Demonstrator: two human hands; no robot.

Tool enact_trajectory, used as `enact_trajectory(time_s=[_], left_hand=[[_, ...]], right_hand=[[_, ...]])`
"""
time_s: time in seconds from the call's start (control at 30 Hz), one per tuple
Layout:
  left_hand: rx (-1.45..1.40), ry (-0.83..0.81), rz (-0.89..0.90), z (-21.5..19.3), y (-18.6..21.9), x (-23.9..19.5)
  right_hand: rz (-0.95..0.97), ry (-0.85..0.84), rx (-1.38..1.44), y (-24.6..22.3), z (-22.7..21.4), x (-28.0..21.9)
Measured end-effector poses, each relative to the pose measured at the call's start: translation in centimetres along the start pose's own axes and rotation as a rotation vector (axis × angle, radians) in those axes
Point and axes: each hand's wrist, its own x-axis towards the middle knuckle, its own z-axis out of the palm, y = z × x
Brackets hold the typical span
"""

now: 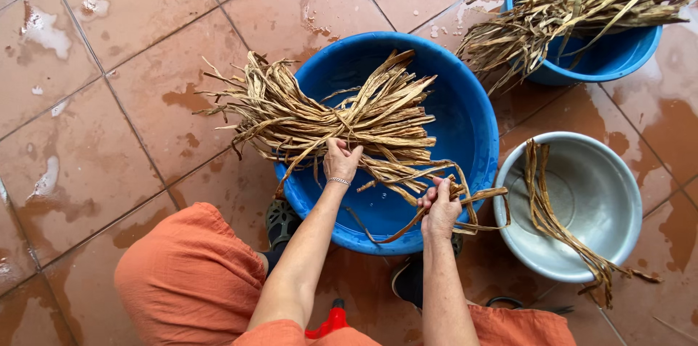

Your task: The person sits on a tiled floor and repeatedly pulls dried plant stalks from a large blue basin, strips them by hand, and places the processed pieces into a smaller white bowl. The person occasionally moves the bowl and continues the repetitive stripping action throughout the clip.

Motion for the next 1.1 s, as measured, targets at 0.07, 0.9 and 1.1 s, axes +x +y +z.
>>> enact_trajectory(time_s=[0.07, 0.9, 1.1], left_hand=[[0.061, 0.021, -0.05, 0.6, 0.4, 1.0], [-0.05, -0.524, 0.431, -8.4, 4.0, -14.8], [0.24, -0.539, 0.561, -9.1, 1.4, -18.5]], right_hand=[[-0.015, -0.014, 0.008, 0.1, -0.1, -0.4], [0.39, -0.509, -0.043, 1.4, 3.8, -3.6], [0.397, -0.454, 0.087, 2.8, 1.7, -2.3]])
